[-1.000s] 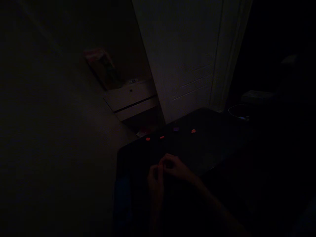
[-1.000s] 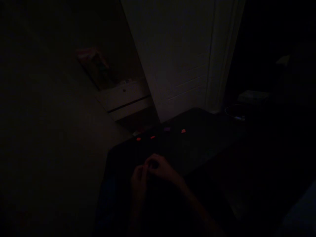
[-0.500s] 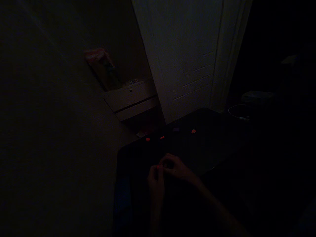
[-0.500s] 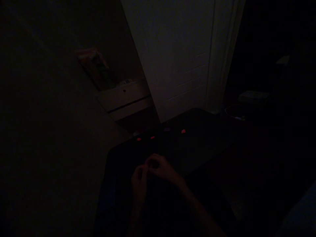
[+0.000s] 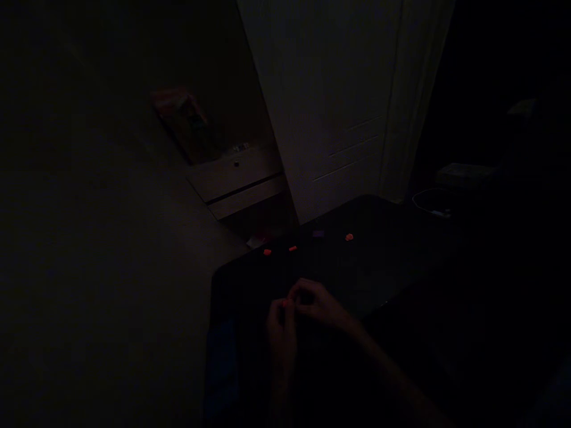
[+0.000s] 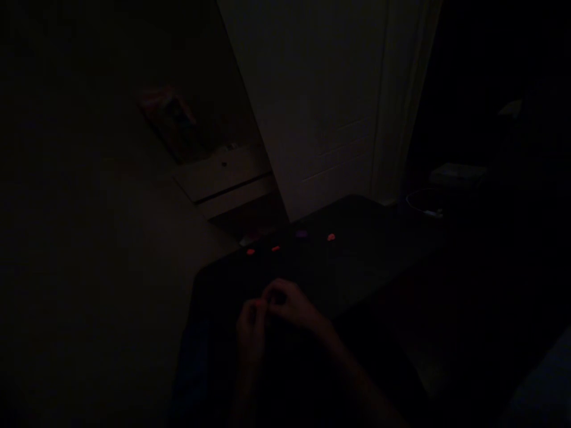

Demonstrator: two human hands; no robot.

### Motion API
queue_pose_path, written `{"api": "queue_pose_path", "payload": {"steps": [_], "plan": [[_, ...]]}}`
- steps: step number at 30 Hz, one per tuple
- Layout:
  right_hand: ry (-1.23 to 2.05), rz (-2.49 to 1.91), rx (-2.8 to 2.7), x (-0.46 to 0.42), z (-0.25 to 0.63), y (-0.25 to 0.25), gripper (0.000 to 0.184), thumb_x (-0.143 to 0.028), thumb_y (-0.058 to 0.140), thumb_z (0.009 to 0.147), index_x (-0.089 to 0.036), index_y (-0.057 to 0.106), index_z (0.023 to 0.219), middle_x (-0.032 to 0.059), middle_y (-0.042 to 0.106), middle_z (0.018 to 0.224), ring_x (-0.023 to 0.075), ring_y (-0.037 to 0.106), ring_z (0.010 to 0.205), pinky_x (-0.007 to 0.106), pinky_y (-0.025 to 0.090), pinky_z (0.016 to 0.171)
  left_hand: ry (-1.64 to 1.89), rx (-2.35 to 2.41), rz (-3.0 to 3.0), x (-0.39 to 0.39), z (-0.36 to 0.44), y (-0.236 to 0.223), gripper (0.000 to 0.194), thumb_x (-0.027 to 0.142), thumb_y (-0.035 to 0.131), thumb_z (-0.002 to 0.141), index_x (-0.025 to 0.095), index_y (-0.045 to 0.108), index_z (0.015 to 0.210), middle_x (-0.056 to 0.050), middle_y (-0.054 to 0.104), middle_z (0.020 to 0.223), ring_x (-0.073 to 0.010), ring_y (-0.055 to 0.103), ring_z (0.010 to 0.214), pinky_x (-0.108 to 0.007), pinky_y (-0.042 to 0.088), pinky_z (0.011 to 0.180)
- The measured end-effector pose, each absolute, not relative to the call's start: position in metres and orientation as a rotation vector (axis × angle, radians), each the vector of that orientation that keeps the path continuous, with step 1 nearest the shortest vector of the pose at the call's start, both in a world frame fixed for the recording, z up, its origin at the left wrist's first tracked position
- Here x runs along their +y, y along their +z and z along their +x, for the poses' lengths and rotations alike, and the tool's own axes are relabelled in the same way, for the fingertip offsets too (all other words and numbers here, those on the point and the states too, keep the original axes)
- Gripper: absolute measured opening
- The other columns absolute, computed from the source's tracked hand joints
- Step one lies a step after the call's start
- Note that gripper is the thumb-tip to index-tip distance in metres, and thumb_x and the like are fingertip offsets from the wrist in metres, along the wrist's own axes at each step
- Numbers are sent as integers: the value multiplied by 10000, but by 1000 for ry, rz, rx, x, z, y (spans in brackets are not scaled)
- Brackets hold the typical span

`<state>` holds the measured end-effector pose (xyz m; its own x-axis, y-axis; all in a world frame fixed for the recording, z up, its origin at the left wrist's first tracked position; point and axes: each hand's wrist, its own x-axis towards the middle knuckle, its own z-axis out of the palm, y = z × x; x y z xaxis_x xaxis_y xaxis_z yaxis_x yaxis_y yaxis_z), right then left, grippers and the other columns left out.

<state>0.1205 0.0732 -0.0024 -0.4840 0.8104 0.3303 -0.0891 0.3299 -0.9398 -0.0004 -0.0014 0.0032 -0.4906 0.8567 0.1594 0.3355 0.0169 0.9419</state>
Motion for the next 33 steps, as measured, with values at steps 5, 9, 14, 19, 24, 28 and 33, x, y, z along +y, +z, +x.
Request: {"api": "queue_pose_path", "payload": {"steps": [5,9,14,19,24,28,33], "plan": [[1289,-633,-1723,72,123,1,113,-252,763,827,-178,718,900,29,679,897,160,623,810,277,493,748,1487,1812,1222,-2,-2,0,515,694,577,845,183,646,835,-3,593,676,-157,554,622,-255,437,592],[1307,-634,-1709,71,123,2,127,-264,763,826,-180,710,905,27,679,890,160,623,796,271,490,723,1519,1824,1198,0,-2,0,541,721,601,809,182,649,809,-2,587,659,-155,547,606,-253,430,578],[1328,-674,-1680,71,121,0,144,-249,744,825,-182,691,940,24,680,892,150,614,772,260,485,694,1532,1821,1187,0,0,5,543,712,593,817,177,683,829,-26,634,698,-164,571,625,-269,464,607],[1311,-682,-1689,72,121,-1,142,-251,741,813,-178,676,915,21,676,867,144,604,734,255,482,664,1510,1829,1199,-1,1,7,545,710,590,821,174,688,819,-24,628,684,-159,561,611,-264,459,596],[1299,-676,-1690,71,121,1,137,-244,744,805,-174,679,903,19,667,854,135,591,716,247,477,650,1499,1826,1214,-2,-1,5,541,708,578,835,176,671,812,-10,599,660,-156,551,607,-256,445,588],[1308,-686,-1692,70,121,3,139,-249,751,805,-178,681,902,16,662,850,140,598,730,248,482,658,1491,1821,1222,-1,-2,3,539,710,579,836,179,671,821,-17,616,686,-164,571,634,-260,453,610],[1308,-699,-1686,71,121,2,137,-256,754,808,-180,683,897,17,672,853,143,604,733,252,483,660,1501,1818,1197,-1,-1,3,552,729,584,820,183,663,797,-3,590,649,-156,546,603,-253,439,589]]}}
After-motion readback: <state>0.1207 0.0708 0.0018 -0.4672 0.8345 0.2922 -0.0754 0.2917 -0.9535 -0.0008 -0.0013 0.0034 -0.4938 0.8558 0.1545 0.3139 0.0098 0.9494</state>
